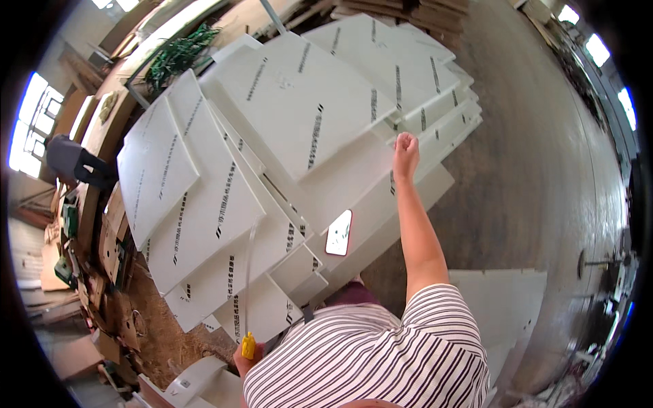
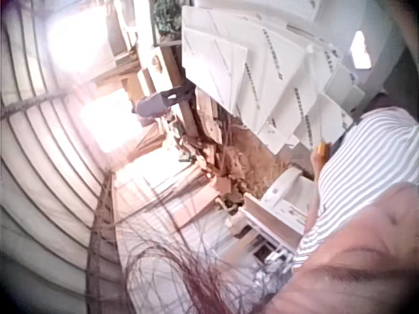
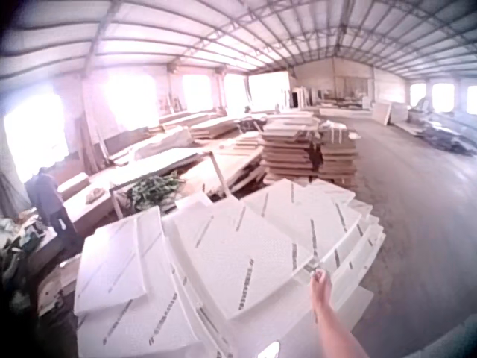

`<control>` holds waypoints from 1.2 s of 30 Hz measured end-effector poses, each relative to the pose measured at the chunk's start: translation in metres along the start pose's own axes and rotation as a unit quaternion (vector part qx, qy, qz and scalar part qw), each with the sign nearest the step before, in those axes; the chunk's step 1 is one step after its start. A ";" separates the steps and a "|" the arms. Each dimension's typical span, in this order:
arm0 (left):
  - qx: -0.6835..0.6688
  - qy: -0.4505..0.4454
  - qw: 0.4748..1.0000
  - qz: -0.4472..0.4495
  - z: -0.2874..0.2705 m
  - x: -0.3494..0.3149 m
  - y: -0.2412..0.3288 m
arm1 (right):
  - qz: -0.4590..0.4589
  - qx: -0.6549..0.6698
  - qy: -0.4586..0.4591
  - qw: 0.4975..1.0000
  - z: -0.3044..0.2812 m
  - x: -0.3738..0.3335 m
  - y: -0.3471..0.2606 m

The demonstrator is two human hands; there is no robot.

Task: The person repeatedly picks up white panels from a stack, places them on a machine table, and then moves them to a different stack. The person uses a yellow tool in their left hand while handling the panels with their right hand.

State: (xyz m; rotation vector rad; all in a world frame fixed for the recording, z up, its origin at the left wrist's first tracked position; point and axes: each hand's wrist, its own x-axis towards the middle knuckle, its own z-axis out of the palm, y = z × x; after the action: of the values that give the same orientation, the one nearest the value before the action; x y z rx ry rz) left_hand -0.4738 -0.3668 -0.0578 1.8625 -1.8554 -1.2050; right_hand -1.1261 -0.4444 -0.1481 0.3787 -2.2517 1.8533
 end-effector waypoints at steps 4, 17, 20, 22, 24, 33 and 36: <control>0.158 0.013 0.978 0.138 0.006 0.009 0.091 | 0.171 -0.074 -0.256 0.948 0.064 0.071 0.011; -0.183 0.042 0.979 -0.074 0.015 -0.002 0.116 | 0.298 0.354 -0.196 0.865 0.033 0.060 0.006; -0.198 0.052 0.977 -0.052 0.022 -0.003 0.115 | 0.397 0.376 -0.287 0.786 -0.018 0.059 0.002; -0.206 0.044 0.975 -0.070 0.023 -0.001 0.119 | 0.425 0.384 -0.304 0.761 -0.042 0.053 -0.006; -0.230 0.017 0.971 -0.070 0.026 0.005 0.130 | 0.384 0.395 -0.288 0.784 -0.058 0.047 -0.019; -0.420 -0.098 0.902 0.026 0.007 0.054 0.210 | 0.168 0.440 -0.313 0.825 -0.097 0.012 -0.191; -0.439 -0.145 0.884 0.069 0.012 0.067 0.261 | 0.063 0.386 -0.339 0.856 -0.085 -0.027 -0.238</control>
State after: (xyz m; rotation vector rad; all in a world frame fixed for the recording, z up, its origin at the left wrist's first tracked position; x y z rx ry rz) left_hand -0.6779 -0.4650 0.0883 1.0650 -1.1618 -1.9104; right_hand -1.0245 -0.4026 0.0808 1.1892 -1.7196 3.0175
